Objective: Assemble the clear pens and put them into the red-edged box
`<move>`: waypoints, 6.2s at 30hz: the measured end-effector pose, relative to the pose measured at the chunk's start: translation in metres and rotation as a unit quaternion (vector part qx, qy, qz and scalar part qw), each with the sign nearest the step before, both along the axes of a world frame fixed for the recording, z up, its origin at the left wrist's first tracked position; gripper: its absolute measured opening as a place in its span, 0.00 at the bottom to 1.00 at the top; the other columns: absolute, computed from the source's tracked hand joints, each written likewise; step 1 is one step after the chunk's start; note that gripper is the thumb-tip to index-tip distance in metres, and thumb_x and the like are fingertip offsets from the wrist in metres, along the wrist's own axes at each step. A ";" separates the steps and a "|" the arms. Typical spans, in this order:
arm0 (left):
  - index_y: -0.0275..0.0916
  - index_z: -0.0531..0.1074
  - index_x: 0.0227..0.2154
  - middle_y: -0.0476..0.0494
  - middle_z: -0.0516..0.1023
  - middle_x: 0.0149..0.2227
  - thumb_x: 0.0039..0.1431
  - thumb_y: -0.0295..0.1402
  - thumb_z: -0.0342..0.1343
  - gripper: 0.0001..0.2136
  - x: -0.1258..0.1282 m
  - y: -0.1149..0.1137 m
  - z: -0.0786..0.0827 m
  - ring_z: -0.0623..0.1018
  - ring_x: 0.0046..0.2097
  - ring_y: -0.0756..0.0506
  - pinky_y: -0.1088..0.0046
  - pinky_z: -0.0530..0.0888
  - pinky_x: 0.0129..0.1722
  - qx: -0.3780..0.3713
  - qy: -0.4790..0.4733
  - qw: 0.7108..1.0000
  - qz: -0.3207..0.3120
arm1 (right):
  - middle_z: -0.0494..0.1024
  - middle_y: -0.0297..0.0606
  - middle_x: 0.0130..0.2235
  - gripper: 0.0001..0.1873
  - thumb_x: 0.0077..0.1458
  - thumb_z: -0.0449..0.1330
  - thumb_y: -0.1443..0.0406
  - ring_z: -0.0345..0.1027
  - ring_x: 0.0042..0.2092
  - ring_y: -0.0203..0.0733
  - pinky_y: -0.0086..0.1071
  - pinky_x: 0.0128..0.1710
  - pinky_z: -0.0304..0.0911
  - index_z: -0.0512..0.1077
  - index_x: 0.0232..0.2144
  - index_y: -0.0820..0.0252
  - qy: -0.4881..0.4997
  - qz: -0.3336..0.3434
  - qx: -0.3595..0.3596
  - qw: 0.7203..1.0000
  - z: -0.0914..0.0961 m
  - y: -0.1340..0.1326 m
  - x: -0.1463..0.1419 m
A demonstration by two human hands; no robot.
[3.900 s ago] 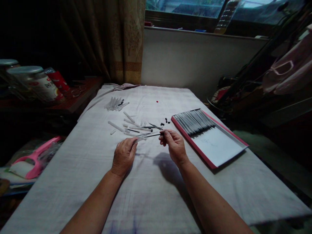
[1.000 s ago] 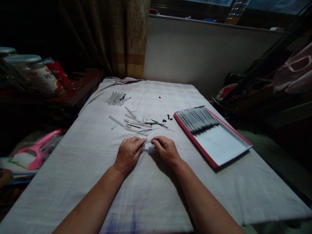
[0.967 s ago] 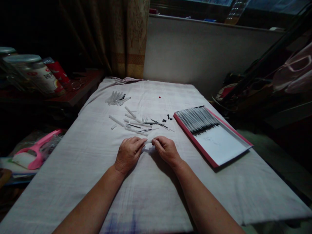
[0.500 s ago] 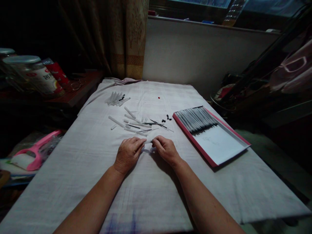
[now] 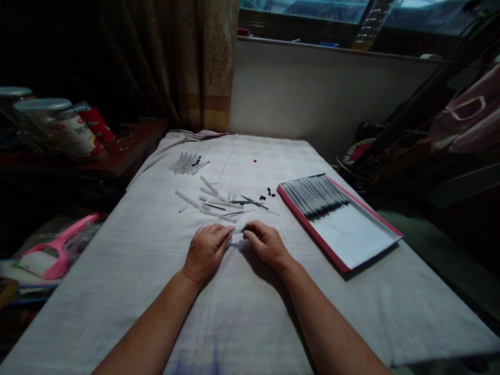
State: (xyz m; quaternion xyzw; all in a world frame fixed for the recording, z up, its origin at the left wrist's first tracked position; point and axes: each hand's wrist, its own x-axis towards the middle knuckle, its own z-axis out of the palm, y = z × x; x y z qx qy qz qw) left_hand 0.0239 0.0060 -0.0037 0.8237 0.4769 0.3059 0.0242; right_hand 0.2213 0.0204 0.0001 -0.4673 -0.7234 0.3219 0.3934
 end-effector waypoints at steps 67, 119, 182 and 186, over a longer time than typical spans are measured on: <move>0.38 0.70 0.35 0.55 0.71 0.25 0.49 0.54 0.58 0.22 -0.005 0.016 0.007 0.72 0.21 0.54 0.81 0.68 0.19 -0.246 -0.617 0.740 0.106 | 0.82 0.43 0.41 0.18 0.60 0.51 0.56 0.74 0.44 0.46 0.32 0.39 0.63 0.79 0.37 0.54 -0.356 -0.151 -0.044 0.921 0.042 0.086 -0.033; 0.47 0.78 0.45 0.46 0.82 0.38 0.61 0.36 0.54 0.12 -0.004 -0.001 0.004 0.80 0.38 0.46 0.73 0.73 0.38 -0.132 -0.126 0.983 -0.035 | 0.72 0.29 0.24 0.15 0.42 0.67 0.59 0.61 0.23 0.30 0.25 0.23 0.56 0.76 0.34 0.61 0.226 0.003 -0.234 0.946 0.006 0.005 0.013; 0.38 0.75 0.43 0.47 0.76 0.28 0.56 0.41 0.55 0.16 0.009 0.013 -0.004 0.75 0.28 0.50 0.75 0.72 0.28 -0.260 -0.383 0.885 0.039 | 0.80 0.42 0.44 0.16 0.62 0.51 0.59 0.73 0.43 0.44 0.31 0.38 0.61 0.77 0.44 0.55 -0.463 -0.171 0.060 0.868 0.065 0.105 0.056; 0.37 0.75 0.43 0.48 0.75 0.27 0.55 0.42 0.56 0.17 0.009 0.013 0.000 0.74 0.26 0.50 0.77 0.71 0.24 -0.281 -0.427 0.858 0.043 | 0.79 0.39 0.44 0.16 0.62 0.52 0.59 0.73 0.43 0.42 0.30 0.38 0.61 0.78 0.43 0.52 -0.469 -0.040 0.058 0.880 0.052 0.095 0.007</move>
